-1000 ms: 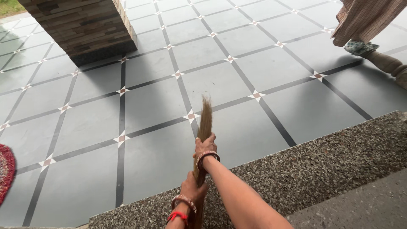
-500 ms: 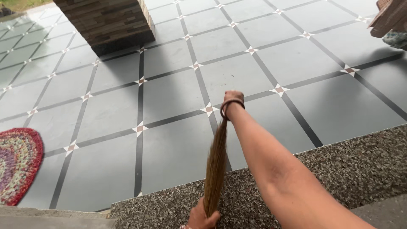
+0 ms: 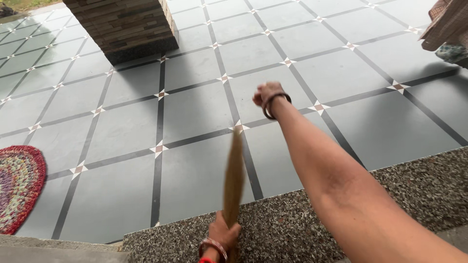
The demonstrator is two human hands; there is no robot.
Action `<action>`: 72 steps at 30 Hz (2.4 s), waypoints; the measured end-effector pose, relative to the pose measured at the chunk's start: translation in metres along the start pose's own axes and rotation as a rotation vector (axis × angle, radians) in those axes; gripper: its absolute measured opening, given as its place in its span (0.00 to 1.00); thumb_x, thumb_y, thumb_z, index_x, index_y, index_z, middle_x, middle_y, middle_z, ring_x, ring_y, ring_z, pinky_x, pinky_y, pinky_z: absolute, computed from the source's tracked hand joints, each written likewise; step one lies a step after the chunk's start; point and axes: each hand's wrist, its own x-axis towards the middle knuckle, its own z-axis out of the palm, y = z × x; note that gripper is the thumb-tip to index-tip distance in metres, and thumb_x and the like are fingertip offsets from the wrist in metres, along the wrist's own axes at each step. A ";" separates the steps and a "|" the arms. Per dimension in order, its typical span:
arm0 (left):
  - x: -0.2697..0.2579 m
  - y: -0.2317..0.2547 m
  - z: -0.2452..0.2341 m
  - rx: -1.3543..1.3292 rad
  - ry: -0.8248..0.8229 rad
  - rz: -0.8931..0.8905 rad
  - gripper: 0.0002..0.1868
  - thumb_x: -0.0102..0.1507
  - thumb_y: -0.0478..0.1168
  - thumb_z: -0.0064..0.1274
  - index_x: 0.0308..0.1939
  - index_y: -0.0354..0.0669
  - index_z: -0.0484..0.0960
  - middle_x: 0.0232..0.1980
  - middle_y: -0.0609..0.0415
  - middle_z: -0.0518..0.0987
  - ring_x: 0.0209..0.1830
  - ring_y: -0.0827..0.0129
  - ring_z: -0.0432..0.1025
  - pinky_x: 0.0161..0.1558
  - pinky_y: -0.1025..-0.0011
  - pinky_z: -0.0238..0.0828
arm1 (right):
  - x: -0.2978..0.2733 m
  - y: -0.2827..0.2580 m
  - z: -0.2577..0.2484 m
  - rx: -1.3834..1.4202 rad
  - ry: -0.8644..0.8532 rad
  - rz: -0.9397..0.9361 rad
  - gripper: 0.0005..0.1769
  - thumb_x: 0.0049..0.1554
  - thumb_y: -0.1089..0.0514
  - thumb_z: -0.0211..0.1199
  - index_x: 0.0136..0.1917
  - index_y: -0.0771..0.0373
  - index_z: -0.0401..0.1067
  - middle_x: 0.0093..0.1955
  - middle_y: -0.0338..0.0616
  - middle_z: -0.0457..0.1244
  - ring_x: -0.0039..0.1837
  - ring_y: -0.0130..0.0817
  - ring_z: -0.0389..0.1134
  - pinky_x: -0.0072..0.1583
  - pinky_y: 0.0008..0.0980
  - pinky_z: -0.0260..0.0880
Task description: The person sweeps the threshold and then the patio area using a broom with a yellow handle, pushing dust and debris outdoors.
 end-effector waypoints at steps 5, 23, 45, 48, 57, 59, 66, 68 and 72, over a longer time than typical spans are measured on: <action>0.003 0.009 -0.039 0.090 0.191 -0.026 0.30 0.59 0.44 0.61 0.59 0.41 0.63 0.52 0.37 0.80 0.44 0.52 0.81 0.45 0.62 0.84 | -0.101 0.011 -0.031 -0.513 -0.078 0.183 0.56 0.52 0.17 0.42 0.83 0.47 0.40 0.85 0.46 0.39 0.83 0.52 0.43 0.74 0.75 0.44; -0.011 0.043 -0.064 0.236 0.175 -0.111 0.32 0.68 0.50 0.51 0.67 0.39 0.55 0.56 0.34 0.78 0.53 0.48 0.80 0.54 0.58 0.82 | -0.101 0.040 -0.087 -1.158 -0.008 -0.232 0.34 0.47 0.65 0.69 0.66 0.46 0.74 0.63 0.36 0.70 0.64 0.32 0.71 0.61 0.31 0.73; -0.001 0.166 -0.049 0.145 0.301 0.155 0.41 0.62 0.62 0.54 0.66 0.35 0.61 0.62 0.27 0.75 0.61 0.38 0.74 0.63 0.53 0.71 | -0.186 0.219 -0.031 -0.300 -0.993 0.137 0.28 0.57 0.56 0.70 0.66 0.72 0.71 0.58 0.58 0.69 0.57 0.50 0.73 0.57 0.53 0.77; -0.015 0.188 -0.054 0.089 0.293 0.160 0.50 0.60 0.70 0.52 0.69 0.33 0.59 0.67 0.28 0.70 0.64 0.38 0.71 0.65 0.53 0.69 | -0.172 0.216 -0.045 -0.229 -0.909 0.151 0.26 0.55 0.53 0.69 0.62 0.69 0.70 0.54 0.55 0.70 0.52 0.49 0.74 0.51 0.52 0.79; -0.051 0.202 -0.055 -0.100 0.136 0.246 0.57 0.60 0.82 0.29 0.76 0.41 0.53 0.56 0.32 0.75 0.56 0.45 0.74 0.55 0.54 0.70 | -0.213 0.074 -0.058 -0.149 -0.266 -0.115 0.36 0.46 0.42 0.73 0.58 0.71 0.72 0.51 0.58 0.71 0.45 0.44 0.76 0.45 0.43 0.82; -0.079 0.206 -0.061 -0.040 0.095 0.265 0.53 0.59 0.78 0.26 0.75 0.44 0.56 0.45 0.37 0.84 0.41 0.51 0.84 0.41 0.56 0.79 | -0.229 0.049 -0.060 -0.188 -0.110 -0.083 0.42 0.50 0.39 0.72 0.61 0.76 0.67 0.53 0.62 0.70 0.46 0.46 0.77 0.46 0.40 0.80; -0.109 0.237 -0.057 0.185 0.121 0.393 0.40 0.62 0.73 0.37 0.55 0.41 0.76 0.35 0.49 0.84 0.27 0.62 0.82 0.30 0.64 0.78 | -0.239 0.018 -0.090 -0.361 0.126 -0.169 0.58 0.48 0.20 0.65 0.68 0.74 0.67 0.58 0.62 0.68 0.55 0.48 0.74 0.53 0.43 0.77; -0.106 0.245 -0.048 0.124 0.228 0.357 0.39 0.63 0.73 0.38 0.54 0.41 0.76 0.32 0.47 0.83 0.26 0.61 0.80 0.30 0.62 0.78 | -0.238 0.022 -0.098 -0.104 0.005 -0.112 0.62 0.43 0.16 0.58 0.72 0.67 0.62 0.61 0.61 0.66 0.56 0.54 0.74 0.55 0.50 0.80; -0.094 0.272 -0.044 -0.003 0.257 0.331 0.40 0.66 0.72 0.36 0.51 0.37 0.77 0.30 0.49 0.83 0.24 0.62 0.80 0.30 0.63 0.78 | -0.243 0.050 -0.115 -0.115 -0.196 0.140 0.68 0.33 0.08 0.44 0.77 0.46 0.53 0.69 0.51 0.62 0.60 0.51 0.69 0.61 0.59 0.69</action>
